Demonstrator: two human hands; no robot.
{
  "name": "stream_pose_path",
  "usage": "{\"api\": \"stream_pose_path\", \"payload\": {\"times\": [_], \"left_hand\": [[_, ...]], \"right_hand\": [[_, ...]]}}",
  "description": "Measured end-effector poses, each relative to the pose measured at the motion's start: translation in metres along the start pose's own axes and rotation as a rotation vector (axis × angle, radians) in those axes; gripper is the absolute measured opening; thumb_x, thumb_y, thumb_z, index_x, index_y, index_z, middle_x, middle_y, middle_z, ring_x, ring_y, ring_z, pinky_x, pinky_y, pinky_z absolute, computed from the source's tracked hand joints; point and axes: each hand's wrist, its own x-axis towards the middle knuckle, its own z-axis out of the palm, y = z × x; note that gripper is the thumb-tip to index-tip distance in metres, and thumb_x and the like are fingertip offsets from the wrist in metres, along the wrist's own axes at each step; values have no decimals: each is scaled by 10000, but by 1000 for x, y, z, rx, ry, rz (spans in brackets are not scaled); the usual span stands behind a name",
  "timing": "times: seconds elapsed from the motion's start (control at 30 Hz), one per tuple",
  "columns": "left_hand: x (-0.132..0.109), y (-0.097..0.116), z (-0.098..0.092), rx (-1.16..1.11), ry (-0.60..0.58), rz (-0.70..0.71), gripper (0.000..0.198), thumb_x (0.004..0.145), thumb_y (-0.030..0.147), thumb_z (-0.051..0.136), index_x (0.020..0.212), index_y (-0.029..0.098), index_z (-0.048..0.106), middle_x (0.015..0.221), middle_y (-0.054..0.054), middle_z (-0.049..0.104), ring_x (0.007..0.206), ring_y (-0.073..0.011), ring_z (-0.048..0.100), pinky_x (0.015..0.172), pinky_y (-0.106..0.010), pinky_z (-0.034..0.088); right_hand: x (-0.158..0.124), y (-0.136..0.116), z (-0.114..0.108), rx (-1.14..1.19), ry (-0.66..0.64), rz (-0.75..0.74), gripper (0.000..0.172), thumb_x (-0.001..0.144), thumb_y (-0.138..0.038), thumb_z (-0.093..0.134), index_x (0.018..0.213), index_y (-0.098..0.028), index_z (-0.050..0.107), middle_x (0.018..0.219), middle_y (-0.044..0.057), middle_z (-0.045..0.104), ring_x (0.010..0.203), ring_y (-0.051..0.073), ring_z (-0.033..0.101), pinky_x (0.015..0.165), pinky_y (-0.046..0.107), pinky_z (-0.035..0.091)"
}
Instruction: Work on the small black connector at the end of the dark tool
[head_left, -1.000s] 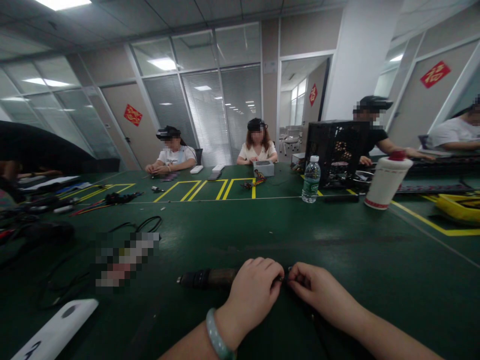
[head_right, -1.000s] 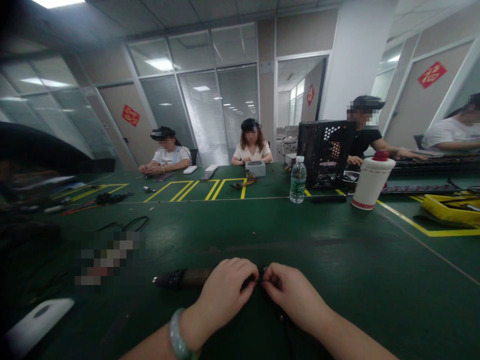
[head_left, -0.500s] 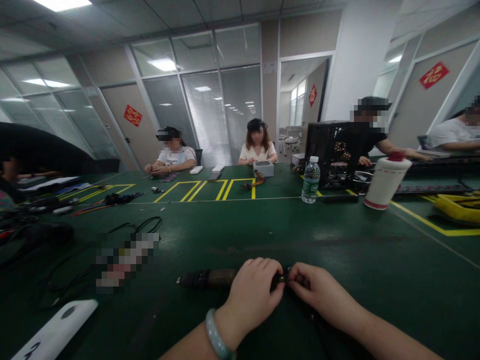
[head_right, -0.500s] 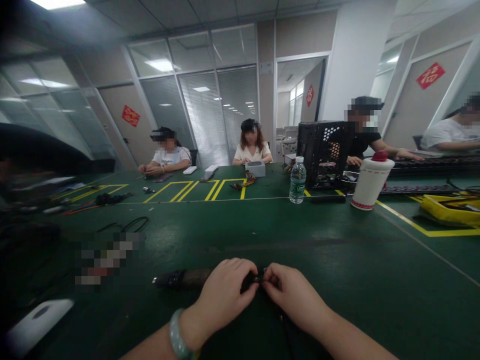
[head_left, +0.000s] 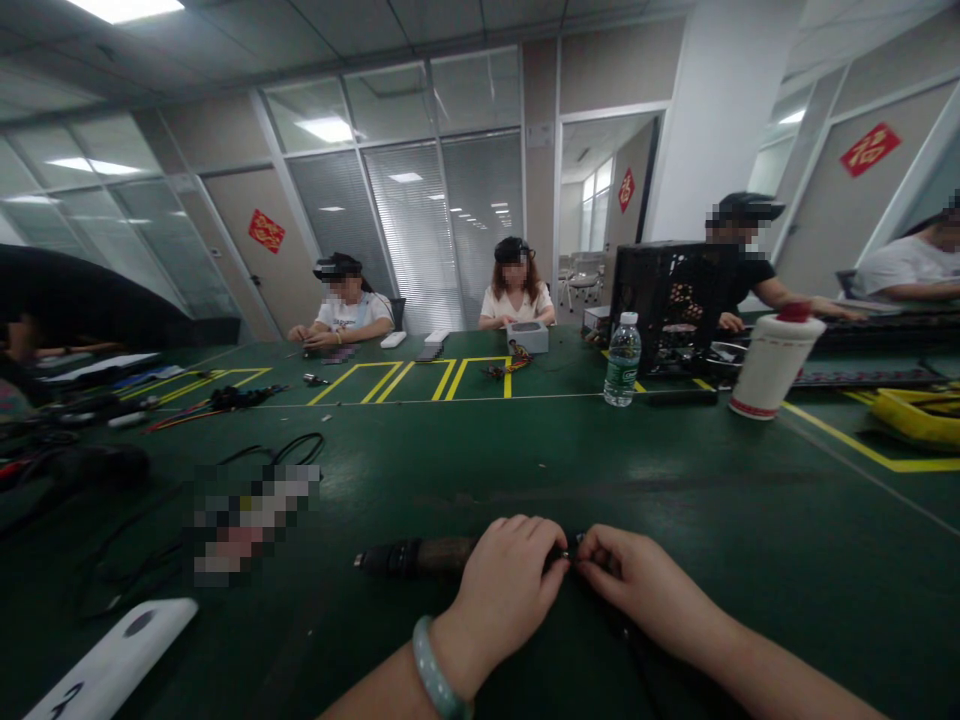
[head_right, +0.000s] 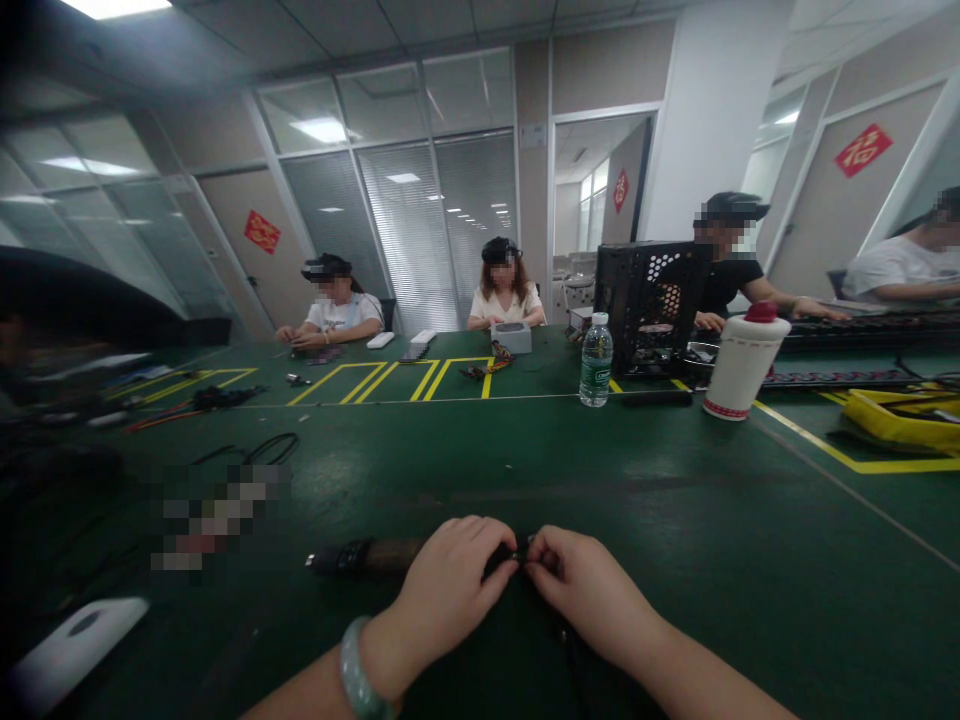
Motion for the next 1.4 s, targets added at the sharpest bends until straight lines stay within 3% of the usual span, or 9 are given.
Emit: {"api": "stream_pose_path", "payload": {"times": [0.5, 0.67, 0.83, 1.03, 1.27, 1.4], "left_hand": [[0, -3, 4, 4, -7, 32, 143, 859, 142, 611, 951, 245, 576, 956, 32, 609, 913, -182, 538, 815, -317, 373], [0, -1, 3, -1, 7, 0, 138, 865, 230, 641, 982, 245, 568, 962, 29, 612, 909, -191, 539, 820, -329, 378], [0, -1, 2, 17, -14, 14, 122, 875, 152, 592, 948, 248, 571, 950, 39, 607, 903, -176, 538, 797, -313, 374], [1, 0, 2, -3, 8, -19, 127, 865, 237, 635, 968, 236, 560, 938, 26, 607, 884, -190, 541, 791, -332, 371], [1, -3, 3, -14, -3, 29, 148, 857, 135, 612, 941, 249, 569, 954, 40, 605, 902, -179, 534, 791, -317, 364], [0, -2, 3, -21, 4, 7, 164, 847, 186, 642, 980, 247, 566, 969, 28, 610, 912, -191, 537, 805, -329, 369]], "right_hand": [[-1, 0, 1, 0, 14, -4, 79, 902, -203, 560, 847, -200, 617, 731, -33, 647, 666, 133, 596, 589, 197, 403], [0, 1, 2, 14, 12, -2, 83, 902, -193, 553, 850, -200, 618, 746, -28, 659, 679, 137, 612, 593, 197, 407], [-1, -1, 0, 19, 6, 12, 82, 904, -198, 553, 857, -201, 620, 745, -28, 662, 676, 136, 616, 592, 197, 414], [-1, -2, -1, 27, 1, 12, 84, 904, -201, 556, 853, -204, 624, 747, -34, 662, 677, 133, 614, 588, 192, 418], [0, 0, 1, -1, 12, 11, 78, 898, -200, 563, 854, -206, 627, 727, -36, 652, 657, 132, 603, 574, 196, 400], [0, 2, 3, 17, 10, 5, 80, 899, -197, 559, 847, -203, 619, 738, -35, 654, 670, 132, 607, 585, 192, 409]]}}
